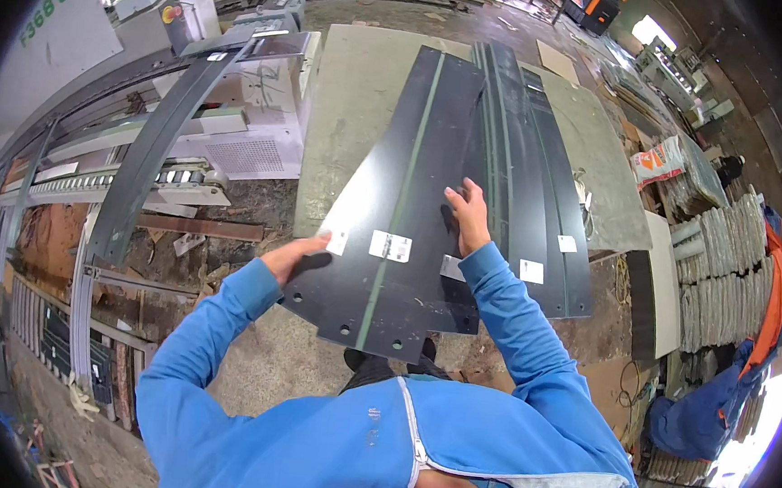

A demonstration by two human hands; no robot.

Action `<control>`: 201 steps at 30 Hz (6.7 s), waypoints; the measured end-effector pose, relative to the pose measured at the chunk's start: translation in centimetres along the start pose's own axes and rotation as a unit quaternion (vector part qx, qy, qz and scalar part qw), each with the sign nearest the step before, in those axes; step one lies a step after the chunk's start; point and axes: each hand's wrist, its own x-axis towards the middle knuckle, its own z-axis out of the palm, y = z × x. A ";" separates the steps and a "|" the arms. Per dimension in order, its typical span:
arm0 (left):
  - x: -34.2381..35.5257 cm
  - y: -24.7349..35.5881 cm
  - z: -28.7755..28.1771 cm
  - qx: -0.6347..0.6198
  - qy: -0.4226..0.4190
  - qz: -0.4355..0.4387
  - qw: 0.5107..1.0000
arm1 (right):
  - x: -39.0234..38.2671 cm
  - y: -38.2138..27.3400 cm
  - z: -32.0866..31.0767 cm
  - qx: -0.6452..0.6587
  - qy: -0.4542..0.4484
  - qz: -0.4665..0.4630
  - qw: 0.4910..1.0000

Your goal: The person uses tin snips to trim the edges of long, dark-colored rectangular panels. They repeatedly pick up a panel, cut along the edge, and place the trimmed piece onto a roller conveyor system. The person handles the panels one at a time, moving them from a workbench to the conveyor.

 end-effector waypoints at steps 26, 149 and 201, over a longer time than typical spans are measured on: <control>-14.1 -4.4 11.6 0.265 0.206 0.049 0.941 | -0.1 6.5 -0.4 0.267 -0.197 0.141 0.933; -96.8 -79.7 -136.7 -0.038 0.574 0.153 0.804 | -101.3 49.2 155.9 -0.668 -0.491 -0.349 0.437; 4.6 26.0 -58.0 0.415 0.206 0.249 0.851 | -8.9 10.0 47.1 -0.050 0.370 0.120 0.920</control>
